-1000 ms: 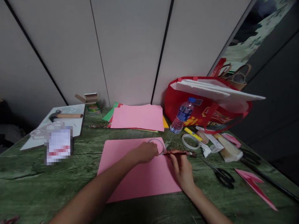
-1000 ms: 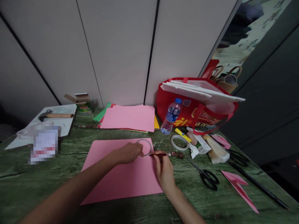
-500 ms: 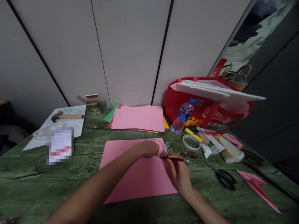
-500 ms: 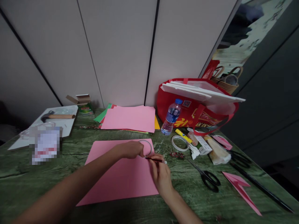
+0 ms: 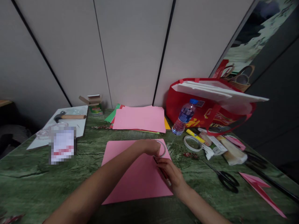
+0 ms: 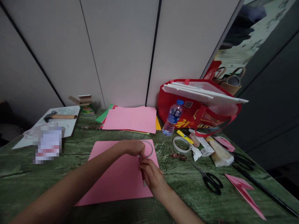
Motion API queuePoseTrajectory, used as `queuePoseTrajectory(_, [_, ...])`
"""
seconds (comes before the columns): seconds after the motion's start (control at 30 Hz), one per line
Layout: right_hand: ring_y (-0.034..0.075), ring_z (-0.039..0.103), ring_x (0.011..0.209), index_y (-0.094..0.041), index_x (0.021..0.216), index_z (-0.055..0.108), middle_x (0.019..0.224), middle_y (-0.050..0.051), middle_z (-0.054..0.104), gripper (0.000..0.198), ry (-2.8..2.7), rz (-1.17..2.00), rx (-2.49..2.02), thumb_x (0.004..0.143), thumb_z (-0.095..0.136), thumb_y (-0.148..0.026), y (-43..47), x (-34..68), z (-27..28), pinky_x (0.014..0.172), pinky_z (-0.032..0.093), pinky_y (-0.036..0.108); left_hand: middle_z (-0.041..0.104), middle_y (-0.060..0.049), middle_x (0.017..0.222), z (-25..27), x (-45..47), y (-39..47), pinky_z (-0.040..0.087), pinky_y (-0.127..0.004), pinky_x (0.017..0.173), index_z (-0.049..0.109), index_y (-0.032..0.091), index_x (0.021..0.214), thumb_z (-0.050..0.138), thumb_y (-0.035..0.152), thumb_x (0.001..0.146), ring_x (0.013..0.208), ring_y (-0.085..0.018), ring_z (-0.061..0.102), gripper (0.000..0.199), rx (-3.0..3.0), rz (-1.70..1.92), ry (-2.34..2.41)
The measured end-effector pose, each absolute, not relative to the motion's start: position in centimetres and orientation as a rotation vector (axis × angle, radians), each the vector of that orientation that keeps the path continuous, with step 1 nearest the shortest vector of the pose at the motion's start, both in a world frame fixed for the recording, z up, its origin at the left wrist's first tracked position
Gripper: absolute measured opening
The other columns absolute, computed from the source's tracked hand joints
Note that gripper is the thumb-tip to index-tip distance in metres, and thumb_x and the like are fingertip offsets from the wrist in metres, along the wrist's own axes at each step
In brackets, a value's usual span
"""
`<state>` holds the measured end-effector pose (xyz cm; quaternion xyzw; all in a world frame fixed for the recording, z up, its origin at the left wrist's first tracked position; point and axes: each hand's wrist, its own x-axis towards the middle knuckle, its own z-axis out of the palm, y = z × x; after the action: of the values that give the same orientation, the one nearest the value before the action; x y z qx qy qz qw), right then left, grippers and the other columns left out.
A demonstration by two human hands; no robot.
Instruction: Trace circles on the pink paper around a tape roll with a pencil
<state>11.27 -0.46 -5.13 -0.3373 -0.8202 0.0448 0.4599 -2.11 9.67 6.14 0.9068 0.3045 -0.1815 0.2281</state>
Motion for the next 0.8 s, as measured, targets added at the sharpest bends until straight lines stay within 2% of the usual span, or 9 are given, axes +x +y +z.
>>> queuePoseTrajectory(0.13, [0.018, 0.063, 0.101, -0.021, 0.110, 0.056, 0.101, 0.009, 0.065, 0.027, -2.148, 0.064, -0.848, 0.092, 0.039, -0.012, 0.0, 10.9, -5.7, 0.084, 0.054, 0.029, 0.039, 0.004, 0.046, 5.8, -1.9, 9.9, 0.033, -0.024, 0.052, 0.061, 0.012, 0.055, 0.056, 0.017, 0.073, 0.052, -0.011, 0.040, 0.019, 2.456, -0.509, 0.878])
queuePoseTrajectory(0.23, [0.018, 0.062, 0.103, -0.023, 0.110, 0.057, 0.104, 0.007, 0.065, 0.029, -2.219, 0.048, -0.910, 0.091, 0.038, -0.012, 0.3, 10.5, -6.0, 0.086, 0.053, 0.029, 0.041, 0.004, 0.044, 5.8, -1.8, 10.1, 0.034, -0.023, 0.051, 0.064, 0.011, 0.056, 0.058, 0.015, 0.071, 0.052, -0.011, 0.041, 0.016, 2.438, -0.530, 0.867])
queuePoseTrajectory(0.37, [0.020, 0.061, 0.102, -0.021, 0.104, 0.061, 0.104, 0.008, 0.065, 0.029, -2.224, 0.031, -0.968, 0.089, 0.038, -0.012, 0.5, 9.9, -5.9, 0.083, 0.054, 0.030, 0.045, 0.004, 0.046, 5.9, -1.9, 10.1, 0.033, -0.022, 0.050, 0.066, 0.011, 0.059, 0.056, 0.007, 0.068, 0.053, -0.011, 0.042, 0.013, 2.450, -0.537, 0.834])
queuePoseTrajectory(0.5, [0.020, 0.062, 0.097, -0.021, 0.107, 0.058, 0.100, 0.008, 0.065, 0.029, -2.202, 0.006, -0.907, 0.088, 0.038, -0.010, -0.1, 10.1, -5.5, 0.080, 0.054, 0.030, 0.044, 0.004, 0.048, 5.7, -2.0, 10.0, 0.032, -0.023, 0.049, 0.065, 0.012, 0.062, 0.058, 0.015, 0.073, 0.054, -0.012, 0.042, 0.013, 2.483, -0.527, 0.868])
queuePoseTrajectory(0.63, [0.020, 0.062, 0.094, -0.021, 0.112, 0.051, 0.098, 0.009, 0.061, 0.032, -2.071, 0.017, -0.826, 0.085, 0.043, -0.007, -0.7, 11.6, -5.0, 0.074, 0.054, 0.031, 0.050, 0.002, 0.054, 5.4, -2.1, 10.1, 0.034, -0.023, 0.049, 0.065, 0.013, 0.068, 0.058, 0.020, 0.075, 0.054, -0.013, 0.046, 0.012, 2.536, -0.500, 0.922])
queuePoseTrajectory(0.73, [0.020, 0.060, 0.086, -0.021, 0.105, 0.055, 0.092, 0.009, 0.058, 0.026, -2.054, -0.013, -0.926, 0.084, 0.044, -0.009, -0.2, 13.1, -4.2, 0.070, 0.054, 0.032, 0.057, 0.000, 0.063, 5.0, -2.2, 9.7, 0.037, -0.023, 0.052, 0.065, 0.014, 0.071, 0.056, 0.015, 0.074, 0.058, -0.014, 0.050, 0.009, 2.606, -0.467, 0.906])
queuePoseTrajectory(0.8, [0.021, 0.059, 0.085, -0.020, 0.099, 0.058, 0.091, 0.009, 0.057, 0.022, -2.105, -0.014, -1.029, 0.085, 0.044, -0.010, 0.7, 14.0, -3.9, 0.072, 0.054, 0.034, 0.062, -0.003, 0.074, 4.5, -2.6, 9.0, 0.040, -0.024, 0.057, 0.066, 0.014, 0.077, 0.054, 0.007, 0.074, 0.067, -0.016, 0.055, 0.014, 2.667, -0.418, 0.883])
